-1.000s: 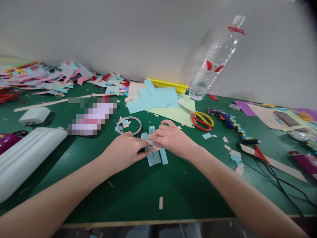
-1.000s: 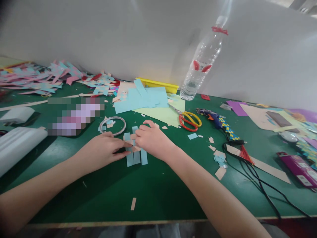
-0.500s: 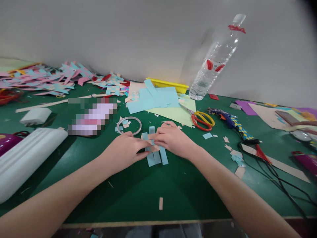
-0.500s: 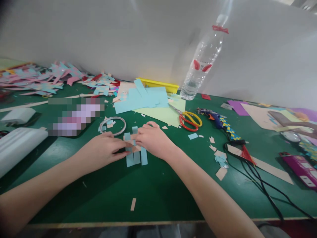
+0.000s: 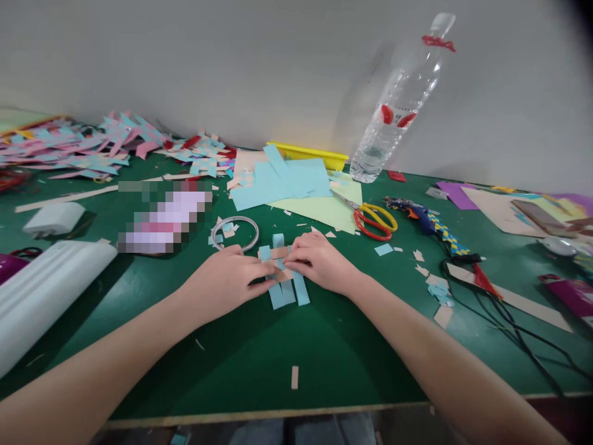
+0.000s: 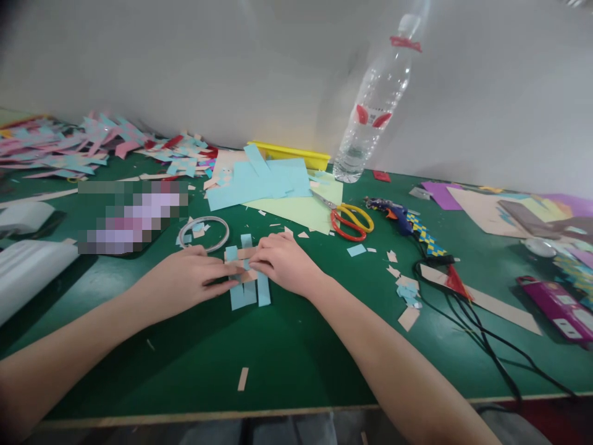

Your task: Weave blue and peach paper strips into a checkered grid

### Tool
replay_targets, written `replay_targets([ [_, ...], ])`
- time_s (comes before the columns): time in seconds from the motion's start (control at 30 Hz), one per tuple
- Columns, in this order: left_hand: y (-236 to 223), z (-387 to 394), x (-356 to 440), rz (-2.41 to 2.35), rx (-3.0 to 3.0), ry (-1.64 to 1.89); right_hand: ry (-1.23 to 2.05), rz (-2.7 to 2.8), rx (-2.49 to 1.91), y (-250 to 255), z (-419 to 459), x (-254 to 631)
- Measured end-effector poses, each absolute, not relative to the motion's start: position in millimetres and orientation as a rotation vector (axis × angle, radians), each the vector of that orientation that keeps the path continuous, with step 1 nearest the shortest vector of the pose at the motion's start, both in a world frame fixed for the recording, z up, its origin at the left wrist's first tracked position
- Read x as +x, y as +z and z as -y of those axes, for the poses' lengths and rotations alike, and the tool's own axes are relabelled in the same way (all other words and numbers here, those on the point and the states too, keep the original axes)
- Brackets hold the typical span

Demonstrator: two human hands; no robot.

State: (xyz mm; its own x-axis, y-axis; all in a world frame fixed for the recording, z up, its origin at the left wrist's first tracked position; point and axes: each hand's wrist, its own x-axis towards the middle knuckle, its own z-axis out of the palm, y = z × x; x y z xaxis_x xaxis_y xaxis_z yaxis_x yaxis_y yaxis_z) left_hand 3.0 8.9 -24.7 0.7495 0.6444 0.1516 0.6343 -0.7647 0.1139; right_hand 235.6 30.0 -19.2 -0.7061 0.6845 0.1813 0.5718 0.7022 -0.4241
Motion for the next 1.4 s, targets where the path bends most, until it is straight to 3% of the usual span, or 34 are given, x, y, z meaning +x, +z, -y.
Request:
replay_targets([
  [0.3, -28.1, -8.6, 5.5, -1.062, 2.850, 0.157, 0.606, 2.529, -0.933, -23.3, -35.1, 236.5],
  [0.6, -23.2, -7.6, 4.9, -1.038, 2.853, 0.311, 0.480, 2.616, -1.033, -16.2, -32.1, 234.1],
  [1.2, -24.7, -9.1, 1.5, -1.025, 2.979, 0.213, -0.338, 3.191, -0.989, 26.1, -28.3, 198.1],
  [1.4, -22.0, -7.9, 2.3, -1.106, 2.946, 0.135, -0.381, 3.320, -0.809, 34.3, -28.7, 190.5],
])
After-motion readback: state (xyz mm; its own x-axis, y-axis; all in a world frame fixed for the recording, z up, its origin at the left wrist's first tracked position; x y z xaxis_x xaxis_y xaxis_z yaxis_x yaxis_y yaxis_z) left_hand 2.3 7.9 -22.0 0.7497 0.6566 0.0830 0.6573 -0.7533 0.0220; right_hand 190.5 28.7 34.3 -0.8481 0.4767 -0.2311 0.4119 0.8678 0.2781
